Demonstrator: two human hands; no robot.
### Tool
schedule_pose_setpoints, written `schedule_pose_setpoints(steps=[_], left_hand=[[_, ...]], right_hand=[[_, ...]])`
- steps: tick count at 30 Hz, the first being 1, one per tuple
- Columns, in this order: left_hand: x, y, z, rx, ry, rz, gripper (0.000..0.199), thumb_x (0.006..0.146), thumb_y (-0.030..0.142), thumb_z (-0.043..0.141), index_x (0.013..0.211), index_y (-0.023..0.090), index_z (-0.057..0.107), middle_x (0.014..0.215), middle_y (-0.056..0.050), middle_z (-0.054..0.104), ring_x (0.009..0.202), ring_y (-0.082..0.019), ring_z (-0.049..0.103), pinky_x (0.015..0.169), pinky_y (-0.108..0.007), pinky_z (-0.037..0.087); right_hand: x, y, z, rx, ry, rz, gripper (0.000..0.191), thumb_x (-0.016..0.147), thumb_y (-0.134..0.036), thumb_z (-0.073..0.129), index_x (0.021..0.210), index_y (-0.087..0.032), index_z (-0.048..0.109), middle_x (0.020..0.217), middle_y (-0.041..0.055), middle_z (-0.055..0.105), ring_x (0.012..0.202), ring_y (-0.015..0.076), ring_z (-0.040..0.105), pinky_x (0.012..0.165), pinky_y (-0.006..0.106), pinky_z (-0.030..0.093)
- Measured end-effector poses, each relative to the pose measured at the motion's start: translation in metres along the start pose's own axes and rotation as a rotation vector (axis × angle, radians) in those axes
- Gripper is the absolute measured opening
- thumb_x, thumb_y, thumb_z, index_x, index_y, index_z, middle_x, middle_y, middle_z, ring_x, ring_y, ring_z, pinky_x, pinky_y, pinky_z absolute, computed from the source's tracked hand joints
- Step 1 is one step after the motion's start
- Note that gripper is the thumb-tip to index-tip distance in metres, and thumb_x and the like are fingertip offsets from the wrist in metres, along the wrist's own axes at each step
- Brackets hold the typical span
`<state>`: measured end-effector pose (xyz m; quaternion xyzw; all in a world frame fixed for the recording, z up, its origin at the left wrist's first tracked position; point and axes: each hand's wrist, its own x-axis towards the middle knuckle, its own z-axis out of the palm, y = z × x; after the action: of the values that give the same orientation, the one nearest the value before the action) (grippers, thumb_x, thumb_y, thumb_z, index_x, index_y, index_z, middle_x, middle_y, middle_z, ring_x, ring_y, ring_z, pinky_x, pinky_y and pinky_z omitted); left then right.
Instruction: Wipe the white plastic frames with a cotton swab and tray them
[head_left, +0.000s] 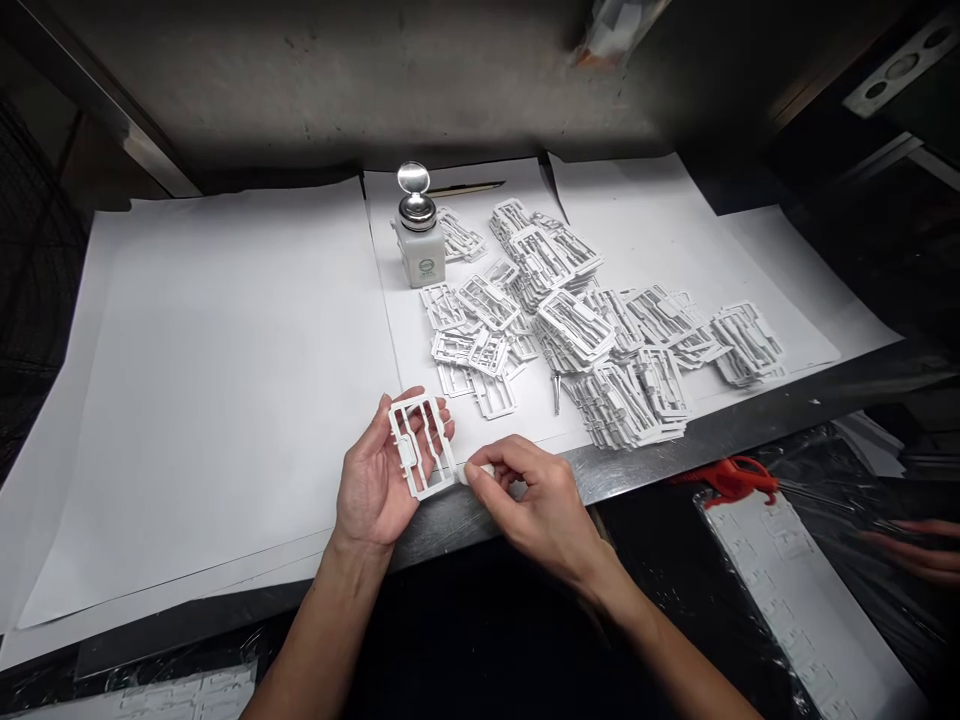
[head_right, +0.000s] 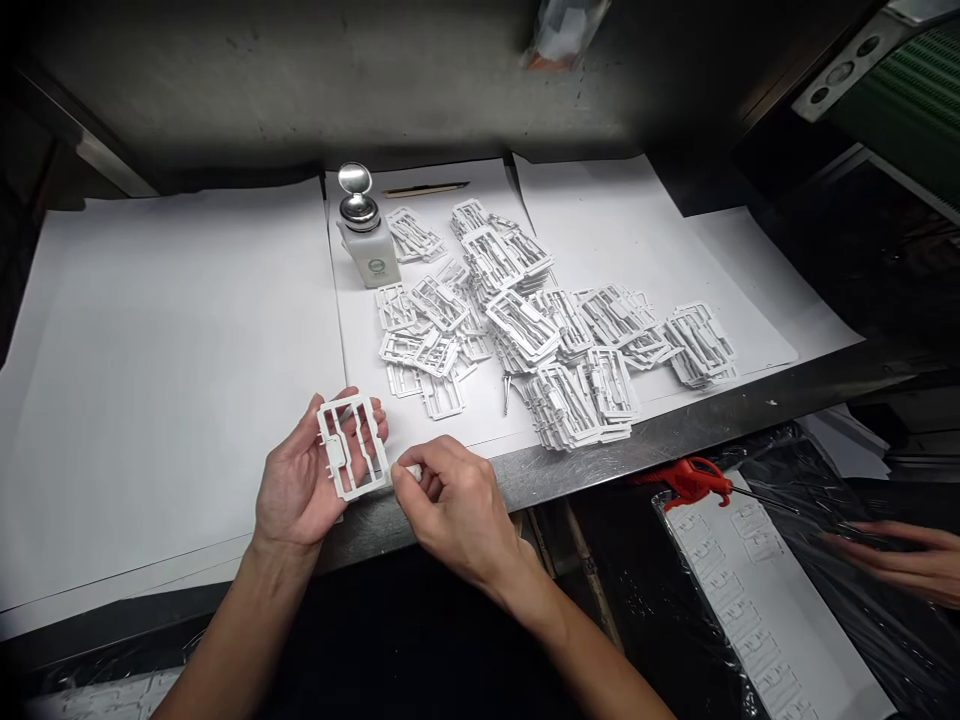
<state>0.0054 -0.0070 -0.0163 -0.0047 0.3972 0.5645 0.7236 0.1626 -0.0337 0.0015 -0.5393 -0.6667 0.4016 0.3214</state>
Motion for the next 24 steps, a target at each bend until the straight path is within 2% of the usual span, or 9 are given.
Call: schedule_pose_setpoints(steps=[3, 7, 11, 14, 16, 18, 20, 22, 24], left_hand=[[-0.001, 0.0, 0.0, 0.01, -0.03, -0.011, 0.028, 0.087, 0.031, 0.047, 0.097, 0.012, 0.064, 0.095, -0.012, 0.066, 0.092, -0.02, 0.062, 0.083, -0.034, 0.051], [-0.002, -0.002, 0.002, 0.015, -0.039, -0.039, 0.028, 0.088, 0.031, 0.046, 0.096, 0.011, 0.064, 0.093, -0.012, 0.066, 0.091, -0.02, 0.062, 0.081, -0.033, 0.052], [-0.006, -0.008, 0.009, 0.084, -0.021, -0.11, 0.029, 0.088, 0.033, 0.047, 0.096, 0.011, 0.064, 0.073, -0.005, 0.064, 0.066, -0.012, 0.062, 0.06, -0.02, 0.053], [-0.01, -0.013, 0.012, 0.153, 0.036, -0.149, 0.026, 0.086, 0.033, 0.05, 0.084, 0.011, 0.064, 0.056, 0.0, 0.055, 0.045, -0.008, 0.053, 0.04, -0.015, 0.046], [-0.013, -0.014, 0.013, 0.193, 0.088, -0.171, 0.024, 0.084, 0.031, 0.053, 0.073, 0.012, 0.062, 0.049, 0.002, 0.049, 0.037, -0.007, 0.046, 0.033, -0.015, 0.04], [-0.015, -0.014, 0.014, 0.208, 0.116, -0.177, 0.02, 0.083, 0.027, 0.055, 0.07, 0.013, 0.06, 0.049, 0.003, 0.049, 0.037, -0.006, 0.045, 0.034, -0.015, 0.041], [-0.016, -0.013, 0.014, 0.19, 0.117, -0.173, 0.015, 0.084, 0.023, 0.054, 0.076, 0.012, 0.062, 0.057, 0.001, 0.055, 0.044, -0.007, 0.051, 0.043, -0.017, 0.048], [-0.018, -0.012, 0.015, 0.16, 0.079, -0.181, 0.017, 0.086, 0.022, 0.051, 0.085, 0.012, 0.064, 0.068, -0.001, 0.06, 0.054, -0.008, 0.056, 0.051, -0.018, 0.051], [-0.021, -0.012, 0.014, 0.137, -0.007, -0.216, 0.022, 0.088, 0.025, 0.047, 0.092, 0.012, 0.064, 0.078, -0.004, 0.063, 0.065, -0.011, 0.06, 0.056, -0.02, 0.052]], right_hand=[[0.0, 0.0, 0.003, 0.011, -0.007, -0.036, 0.009, 0.085, -0.018, 0.055, 0.089, -0.016, 0.062, 0.08, 0.0015, 0.058, 0.064, 0.0093, 0.053, 0.063, 0.021, 0.043], [0.006, -0.003, -0.005, -0.032, -0.052, -0.101, 0.007, 0.084, -0.017, 0.056, 0.085, -0.015, 0.063, 0.075, 0.0013, 0.056, 0.063, 0.0097, 0.052, 0.059, 0.021, 0.043], [0.025, -0.013, -0.012, -0.01, 0.045, -0.25, 0.014, 0.085, -0.016, 0.056, 0.098, -0.013, 0.062, 0.087, 0.005, 0.06, 0.077, 0.0116, 0.056, 0.07, 0.022, 0.047], [0.042, -0.016, -0.009, -0.065, -0.04, -0.336, 0.013, 0.084, -0.016, 0.056, 0.096, -0.012, 0.063, 0.089, 0.0058, 0.062, 0.078, 0.0124, 0.057, 0.07, 0.022, 0.047], [0.05, -0.015, -0.006, -0.145, -0.129, -0.375, 0.013, 0.084, -0.015, 0.055, 0.094, -0.012, 0.063, 0.088, 0.0056, 0.062, 0.075, 0.0126, 0.057, 0.067, 0.022, 0.047], [0.054, -0.012, -0.005, -0.23, -0.179, -0.399, 0.014, 0.084, -0.014, 0.053, 0.093, -0.011, 0.063, 0.086, 0.0055, 0.062, 0.073, 0.013, 0.057, 0.065, 0.023, 0.046], [0.057, -0.009, -0.007, -0.288, -0.19, -0.404, 0.014, 0.084, -0.014, 0.053, 0.092, -0.011, 0.063, 0.084, 0.005, 0.061, 0.071, 0.0131, 0.056, 0.063, 0.023, 0.045], [0.058, -0.007, -0.01, -0.302, -0.192, -0.398, 0.013, 0.084, -0.014, 0.052, 0.091, -0.011, 0.063, 0.083, 0.0042, 0.06, 0.068, 0.0123, 0.055, 0.062, 0.023, 0.044], [0.058, -0.006, -0.012, -0.283, -0.188, -0.377, 0.013, 0.084, -0.014, 0.052, 0.091, -0.011, 0.063, 0.083, 0.0042, 0.06, 0.067, 0.0114, 0.054, 0.062, 0.022, 0.044]])
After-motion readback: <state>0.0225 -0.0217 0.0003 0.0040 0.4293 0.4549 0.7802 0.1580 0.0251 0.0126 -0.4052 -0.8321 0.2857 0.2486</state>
